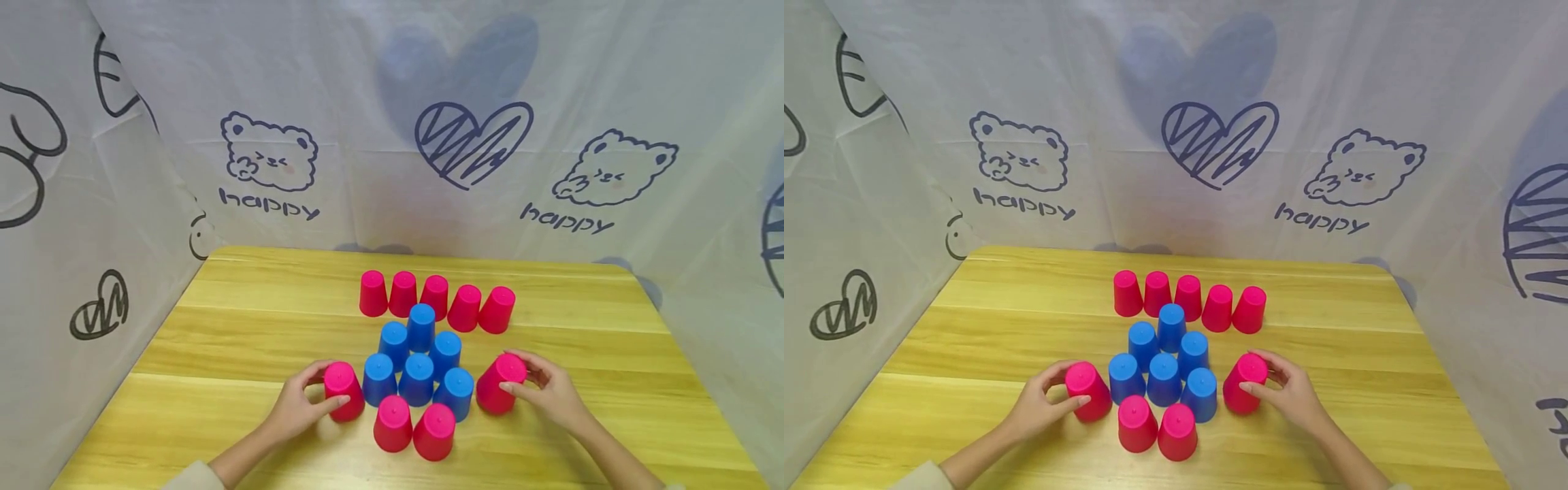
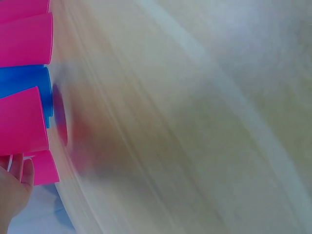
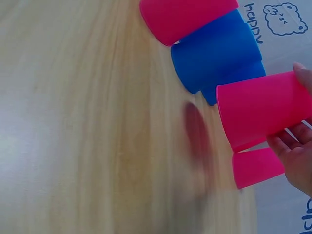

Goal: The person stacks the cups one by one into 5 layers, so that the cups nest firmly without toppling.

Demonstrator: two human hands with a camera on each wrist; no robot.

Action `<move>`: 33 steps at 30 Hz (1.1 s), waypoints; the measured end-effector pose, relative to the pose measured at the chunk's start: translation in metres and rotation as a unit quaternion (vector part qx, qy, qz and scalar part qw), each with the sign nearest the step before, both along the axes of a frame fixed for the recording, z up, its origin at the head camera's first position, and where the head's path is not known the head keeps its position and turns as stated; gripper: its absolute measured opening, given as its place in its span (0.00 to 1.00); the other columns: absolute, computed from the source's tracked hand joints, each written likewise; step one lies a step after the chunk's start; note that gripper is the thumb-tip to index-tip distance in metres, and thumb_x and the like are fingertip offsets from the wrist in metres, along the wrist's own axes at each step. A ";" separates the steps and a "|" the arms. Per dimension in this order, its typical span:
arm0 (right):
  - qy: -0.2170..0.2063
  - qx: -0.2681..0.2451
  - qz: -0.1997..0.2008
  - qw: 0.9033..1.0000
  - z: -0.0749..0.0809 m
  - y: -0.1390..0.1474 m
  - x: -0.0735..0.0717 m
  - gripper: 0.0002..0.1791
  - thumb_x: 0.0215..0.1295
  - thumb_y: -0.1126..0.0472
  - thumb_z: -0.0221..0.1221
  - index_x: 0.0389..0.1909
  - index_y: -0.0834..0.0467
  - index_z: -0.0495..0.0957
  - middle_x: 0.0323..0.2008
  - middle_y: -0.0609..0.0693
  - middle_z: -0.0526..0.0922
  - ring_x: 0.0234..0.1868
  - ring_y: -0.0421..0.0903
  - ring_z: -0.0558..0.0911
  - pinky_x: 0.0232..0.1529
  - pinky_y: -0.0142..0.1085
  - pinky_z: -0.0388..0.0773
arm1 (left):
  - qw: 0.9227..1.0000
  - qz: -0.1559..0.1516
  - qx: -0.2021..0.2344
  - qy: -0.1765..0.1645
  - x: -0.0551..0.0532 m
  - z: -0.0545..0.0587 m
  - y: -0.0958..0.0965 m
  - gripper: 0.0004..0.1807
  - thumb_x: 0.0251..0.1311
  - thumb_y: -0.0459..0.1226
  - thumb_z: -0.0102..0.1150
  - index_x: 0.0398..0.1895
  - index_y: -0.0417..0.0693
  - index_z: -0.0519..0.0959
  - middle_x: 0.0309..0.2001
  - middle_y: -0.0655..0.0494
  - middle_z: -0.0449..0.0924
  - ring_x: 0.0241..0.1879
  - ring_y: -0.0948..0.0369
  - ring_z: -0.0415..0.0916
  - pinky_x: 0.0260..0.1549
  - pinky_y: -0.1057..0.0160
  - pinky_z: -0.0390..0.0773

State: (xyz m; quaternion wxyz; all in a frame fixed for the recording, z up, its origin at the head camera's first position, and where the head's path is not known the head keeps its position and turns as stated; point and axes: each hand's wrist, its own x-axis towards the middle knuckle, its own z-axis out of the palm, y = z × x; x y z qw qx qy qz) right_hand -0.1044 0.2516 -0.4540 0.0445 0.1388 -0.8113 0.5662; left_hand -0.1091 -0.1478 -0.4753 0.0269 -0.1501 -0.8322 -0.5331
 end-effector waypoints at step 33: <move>-0.001 -0.001 -0.115 0.993 0.038 0.002 -0.052 0.26 0.55 0.66 0.64 0.55 0.70 0.71 0.35 0.24 0.76 0.36 0.25 0.77 0.37 0.19 0.77 | 0.998 0.055 -0.001 0.039 -0.044 0.028 -0.001 0.26 0.47 0.35 0.69 0.51 0.41 0.75 0.44 0.49 0.82 0.41 0.64 0.77 0.46 0.49 0.77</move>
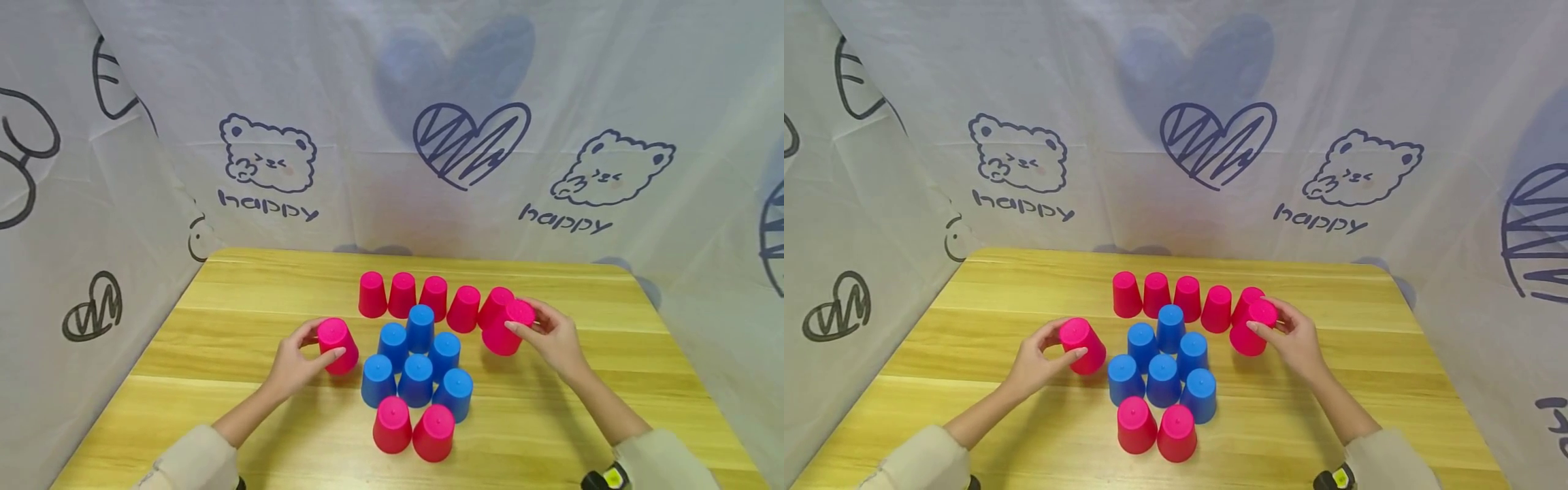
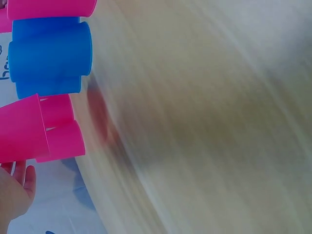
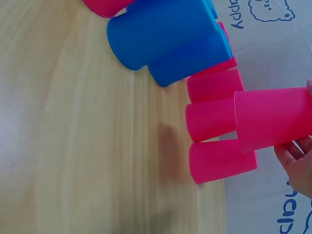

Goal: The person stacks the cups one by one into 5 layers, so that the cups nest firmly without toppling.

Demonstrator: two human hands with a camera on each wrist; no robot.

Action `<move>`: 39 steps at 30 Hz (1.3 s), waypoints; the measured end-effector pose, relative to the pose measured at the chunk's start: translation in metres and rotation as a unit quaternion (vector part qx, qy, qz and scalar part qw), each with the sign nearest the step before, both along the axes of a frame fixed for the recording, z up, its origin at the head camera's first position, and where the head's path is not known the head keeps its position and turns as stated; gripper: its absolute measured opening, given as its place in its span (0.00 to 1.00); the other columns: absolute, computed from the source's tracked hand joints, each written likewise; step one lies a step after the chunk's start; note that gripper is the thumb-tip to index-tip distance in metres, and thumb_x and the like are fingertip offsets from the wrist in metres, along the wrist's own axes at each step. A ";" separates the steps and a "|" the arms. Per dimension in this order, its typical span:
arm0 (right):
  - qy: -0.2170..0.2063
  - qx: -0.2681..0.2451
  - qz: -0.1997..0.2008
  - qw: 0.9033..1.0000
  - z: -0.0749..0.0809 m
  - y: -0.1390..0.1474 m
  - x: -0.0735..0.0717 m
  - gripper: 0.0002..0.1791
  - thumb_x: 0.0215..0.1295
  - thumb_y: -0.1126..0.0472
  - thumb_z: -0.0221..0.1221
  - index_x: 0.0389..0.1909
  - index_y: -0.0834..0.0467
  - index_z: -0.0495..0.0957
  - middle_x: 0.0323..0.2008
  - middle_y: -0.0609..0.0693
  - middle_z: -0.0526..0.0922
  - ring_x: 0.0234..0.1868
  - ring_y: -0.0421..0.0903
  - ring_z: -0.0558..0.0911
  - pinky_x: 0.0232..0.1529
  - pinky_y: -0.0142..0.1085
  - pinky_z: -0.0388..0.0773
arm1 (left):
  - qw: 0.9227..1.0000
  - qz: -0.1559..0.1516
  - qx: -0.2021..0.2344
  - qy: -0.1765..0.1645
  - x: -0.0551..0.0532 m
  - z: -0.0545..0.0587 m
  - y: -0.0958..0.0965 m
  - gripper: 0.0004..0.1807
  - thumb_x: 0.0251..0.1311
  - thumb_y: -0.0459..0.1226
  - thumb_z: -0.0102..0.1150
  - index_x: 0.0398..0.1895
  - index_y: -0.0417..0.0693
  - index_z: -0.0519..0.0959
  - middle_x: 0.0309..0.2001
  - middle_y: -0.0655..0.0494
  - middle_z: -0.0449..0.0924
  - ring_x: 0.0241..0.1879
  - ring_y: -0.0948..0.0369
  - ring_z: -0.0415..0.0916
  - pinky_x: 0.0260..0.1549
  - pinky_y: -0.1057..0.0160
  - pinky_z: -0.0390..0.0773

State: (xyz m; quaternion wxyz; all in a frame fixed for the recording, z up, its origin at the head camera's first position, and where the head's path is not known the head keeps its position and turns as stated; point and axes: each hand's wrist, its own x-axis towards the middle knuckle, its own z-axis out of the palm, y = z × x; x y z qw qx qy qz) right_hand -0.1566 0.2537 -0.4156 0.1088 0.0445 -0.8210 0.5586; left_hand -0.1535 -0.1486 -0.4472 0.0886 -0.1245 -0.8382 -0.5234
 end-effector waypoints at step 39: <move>-0.031 0.020 -0.046 0.998 0.026 -0.012 -0.046 0.30 0.58 0.55 0.62 0.60 0.64 0.69 0.53 0.63 0.76 0.40 0.27 0.73 0.41 0.14 0.73 | 0.996 0.026 0.047 -0.071 -0.059 0.051 0.040 0.29 0.53 0.43 0.65 0.59 0.45 0.70 0.54 0.45 0.76 0.53 0.50 0.73 0.54 0.51 0.75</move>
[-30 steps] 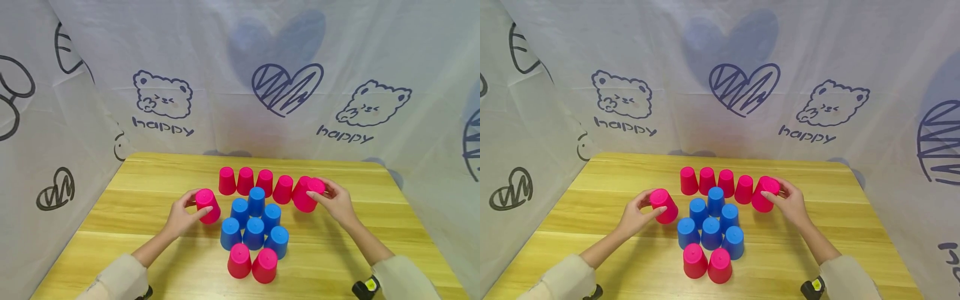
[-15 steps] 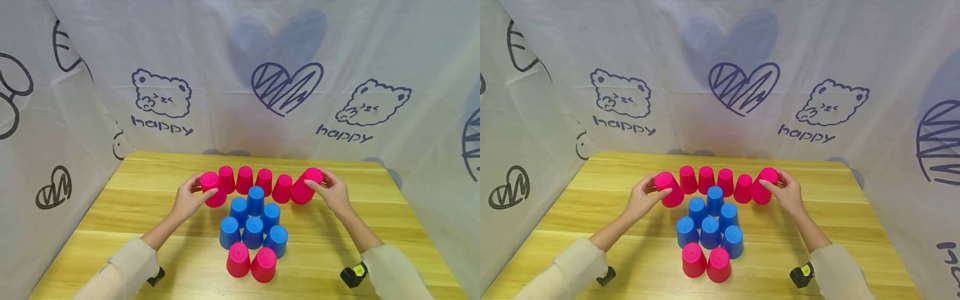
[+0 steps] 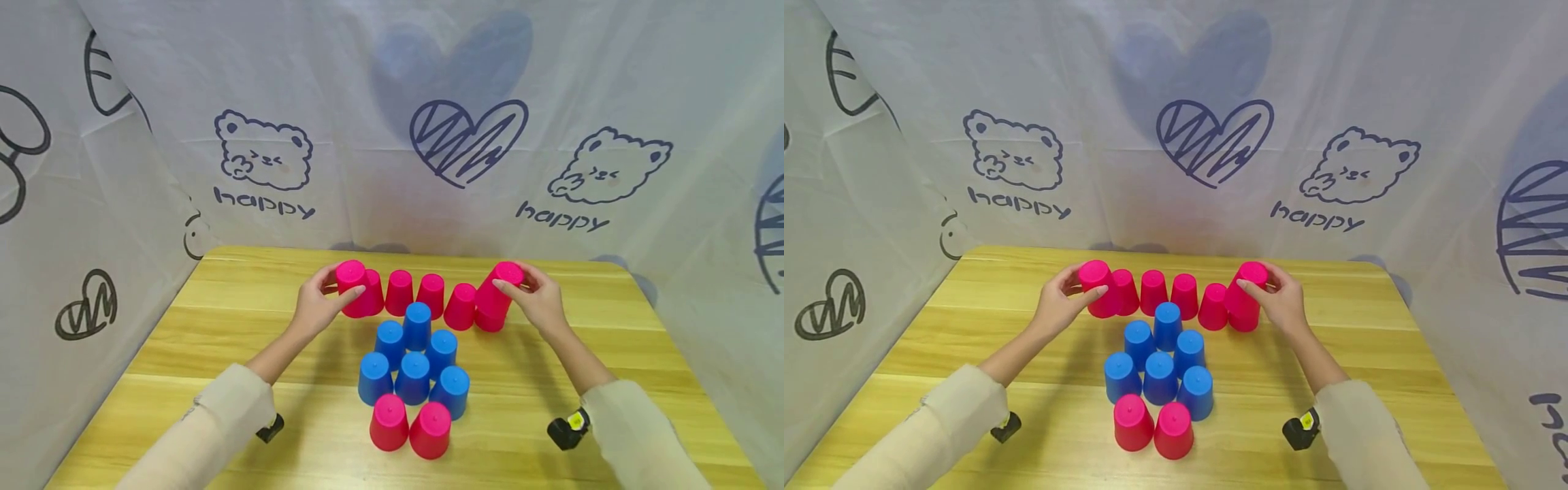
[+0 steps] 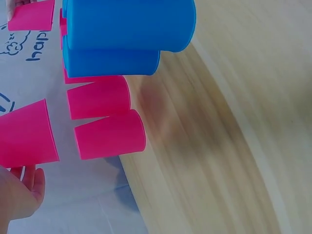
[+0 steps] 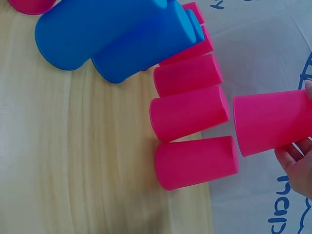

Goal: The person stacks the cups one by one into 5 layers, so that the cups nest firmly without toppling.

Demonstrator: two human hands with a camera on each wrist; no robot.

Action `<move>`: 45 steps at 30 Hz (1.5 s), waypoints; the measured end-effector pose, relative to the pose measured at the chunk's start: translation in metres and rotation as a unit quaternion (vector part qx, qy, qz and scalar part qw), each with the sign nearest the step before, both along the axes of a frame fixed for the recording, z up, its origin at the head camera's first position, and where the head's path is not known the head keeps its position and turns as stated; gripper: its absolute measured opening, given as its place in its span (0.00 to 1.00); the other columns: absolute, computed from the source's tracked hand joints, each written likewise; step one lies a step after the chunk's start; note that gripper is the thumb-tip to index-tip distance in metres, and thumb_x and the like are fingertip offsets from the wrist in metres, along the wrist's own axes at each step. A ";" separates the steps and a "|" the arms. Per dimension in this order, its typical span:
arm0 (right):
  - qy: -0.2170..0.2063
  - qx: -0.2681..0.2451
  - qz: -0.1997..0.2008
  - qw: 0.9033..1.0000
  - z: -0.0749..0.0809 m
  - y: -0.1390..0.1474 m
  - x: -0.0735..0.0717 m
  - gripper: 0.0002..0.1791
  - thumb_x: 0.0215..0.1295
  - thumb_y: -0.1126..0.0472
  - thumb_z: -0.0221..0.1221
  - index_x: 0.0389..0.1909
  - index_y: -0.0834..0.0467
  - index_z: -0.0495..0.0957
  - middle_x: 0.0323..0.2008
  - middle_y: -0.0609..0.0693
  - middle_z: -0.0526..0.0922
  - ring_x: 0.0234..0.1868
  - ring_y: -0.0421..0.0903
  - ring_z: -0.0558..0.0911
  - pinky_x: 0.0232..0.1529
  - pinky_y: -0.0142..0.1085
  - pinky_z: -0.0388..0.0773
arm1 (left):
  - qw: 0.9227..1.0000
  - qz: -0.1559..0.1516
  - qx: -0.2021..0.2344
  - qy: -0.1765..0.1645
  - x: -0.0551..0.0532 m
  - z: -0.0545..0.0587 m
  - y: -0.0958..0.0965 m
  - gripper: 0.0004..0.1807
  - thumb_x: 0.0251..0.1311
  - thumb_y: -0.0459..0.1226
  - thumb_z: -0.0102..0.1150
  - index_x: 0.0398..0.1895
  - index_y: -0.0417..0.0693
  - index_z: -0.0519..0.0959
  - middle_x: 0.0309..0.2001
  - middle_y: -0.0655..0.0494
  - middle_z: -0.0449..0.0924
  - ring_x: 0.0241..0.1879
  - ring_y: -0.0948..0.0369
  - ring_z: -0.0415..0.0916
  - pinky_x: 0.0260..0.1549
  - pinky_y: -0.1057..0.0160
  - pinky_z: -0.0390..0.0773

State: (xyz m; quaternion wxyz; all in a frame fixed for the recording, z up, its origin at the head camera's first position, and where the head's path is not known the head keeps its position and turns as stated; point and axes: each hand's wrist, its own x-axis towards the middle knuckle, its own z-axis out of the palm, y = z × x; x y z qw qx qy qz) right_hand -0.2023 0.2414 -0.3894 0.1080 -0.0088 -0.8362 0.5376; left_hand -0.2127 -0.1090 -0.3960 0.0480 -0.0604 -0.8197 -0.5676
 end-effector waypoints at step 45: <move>-0.047 0.004 -0.032 0.998 -0.004 -0.007 -0.039 0.30 0.59 0.54 0.62 0.60 0.63 0.68 0.53 0.63 0.75 0.50 0.52 0.74 0.35 0.16 0.71 | 1.000 0.001 -0.017 0.003 -0.053 -0.004 0.051 0.31 0.56 0.42 0.62 0.61 0.43 0.66 0.56 0.45 0.73 0.55 0.50 0.71 0.50 0.52 0.78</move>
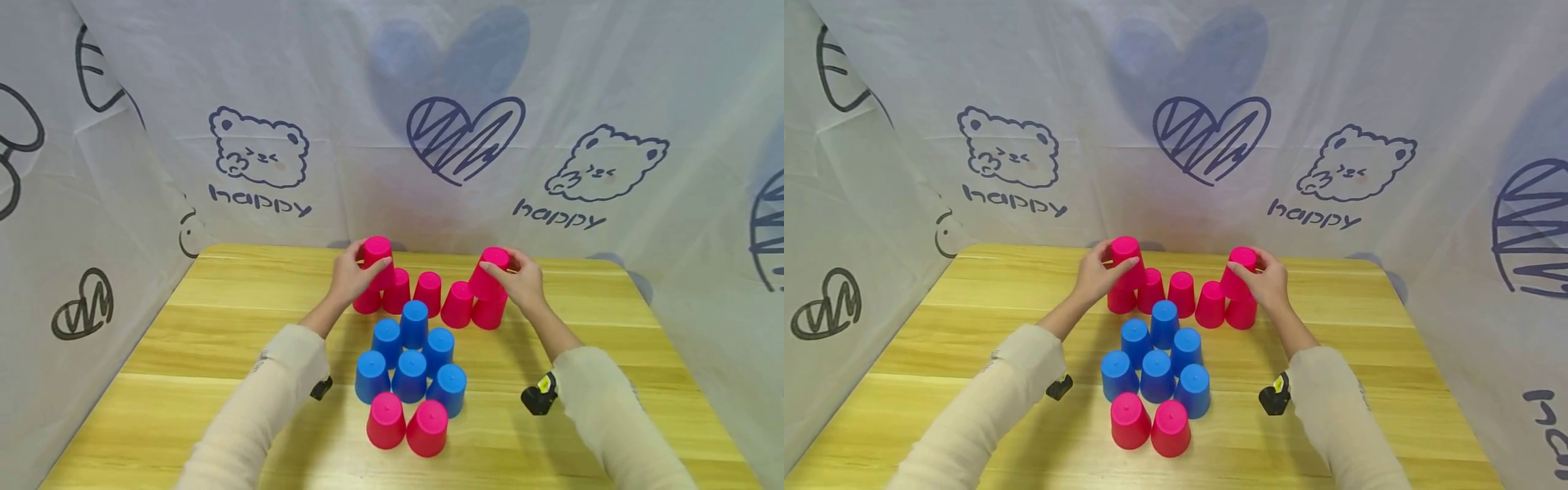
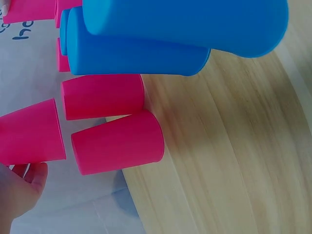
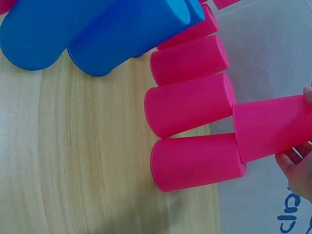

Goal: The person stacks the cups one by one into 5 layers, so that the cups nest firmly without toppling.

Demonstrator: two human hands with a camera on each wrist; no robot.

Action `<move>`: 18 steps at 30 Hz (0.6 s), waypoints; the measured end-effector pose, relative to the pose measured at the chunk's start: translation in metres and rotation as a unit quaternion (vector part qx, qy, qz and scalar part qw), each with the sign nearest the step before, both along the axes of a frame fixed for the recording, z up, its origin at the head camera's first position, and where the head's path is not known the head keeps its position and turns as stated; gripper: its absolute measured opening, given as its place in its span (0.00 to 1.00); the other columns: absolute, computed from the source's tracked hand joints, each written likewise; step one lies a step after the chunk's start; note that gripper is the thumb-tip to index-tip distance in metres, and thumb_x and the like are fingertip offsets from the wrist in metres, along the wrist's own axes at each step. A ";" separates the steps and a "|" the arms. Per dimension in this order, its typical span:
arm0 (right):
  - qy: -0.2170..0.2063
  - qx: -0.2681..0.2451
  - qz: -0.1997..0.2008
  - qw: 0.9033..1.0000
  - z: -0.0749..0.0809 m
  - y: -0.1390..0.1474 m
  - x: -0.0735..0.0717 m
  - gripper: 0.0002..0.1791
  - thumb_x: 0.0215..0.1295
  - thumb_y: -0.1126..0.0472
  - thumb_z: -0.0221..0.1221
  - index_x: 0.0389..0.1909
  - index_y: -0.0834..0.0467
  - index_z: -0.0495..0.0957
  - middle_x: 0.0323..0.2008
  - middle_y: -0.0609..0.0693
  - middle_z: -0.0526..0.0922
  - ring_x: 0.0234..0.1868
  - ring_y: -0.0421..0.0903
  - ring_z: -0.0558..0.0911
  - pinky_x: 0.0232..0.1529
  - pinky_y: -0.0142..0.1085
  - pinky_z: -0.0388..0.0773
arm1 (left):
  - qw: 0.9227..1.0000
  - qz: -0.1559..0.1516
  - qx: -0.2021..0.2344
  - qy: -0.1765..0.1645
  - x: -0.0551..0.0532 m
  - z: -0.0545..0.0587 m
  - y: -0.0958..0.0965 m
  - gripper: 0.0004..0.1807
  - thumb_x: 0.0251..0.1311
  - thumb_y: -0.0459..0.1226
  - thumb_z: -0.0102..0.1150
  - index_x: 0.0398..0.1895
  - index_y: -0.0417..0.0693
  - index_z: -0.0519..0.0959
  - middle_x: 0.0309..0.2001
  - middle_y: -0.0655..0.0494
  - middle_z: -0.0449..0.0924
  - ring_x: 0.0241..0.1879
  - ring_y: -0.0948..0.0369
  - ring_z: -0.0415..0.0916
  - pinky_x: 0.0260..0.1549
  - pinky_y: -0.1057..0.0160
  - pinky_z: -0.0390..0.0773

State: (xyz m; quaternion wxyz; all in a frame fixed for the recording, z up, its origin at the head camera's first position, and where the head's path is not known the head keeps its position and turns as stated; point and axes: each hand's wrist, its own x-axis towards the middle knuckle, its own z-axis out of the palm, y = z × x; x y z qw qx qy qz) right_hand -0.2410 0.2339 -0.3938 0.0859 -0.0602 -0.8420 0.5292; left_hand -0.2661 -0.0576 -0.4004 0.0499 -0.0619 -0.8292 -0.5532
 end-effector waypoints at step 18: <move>0.001 -0.008 0.000 1.000 -0.004 -0.002 -0.004 0.33 0.60 0.60 0.61 0.65 0.63 0.62 0.58 0.64 0.72 0.57 0.58 0.72 0.60 0.47 0.71 | 1.000 0.007 -0.001 -0.005 -0.009 -0.006 0.011 0.30 0.57 0.42 0.61 0.61 0.43 0.65 0.56 0.45 0.73 0.56 0.50 0.71 0.50 0.52 0.78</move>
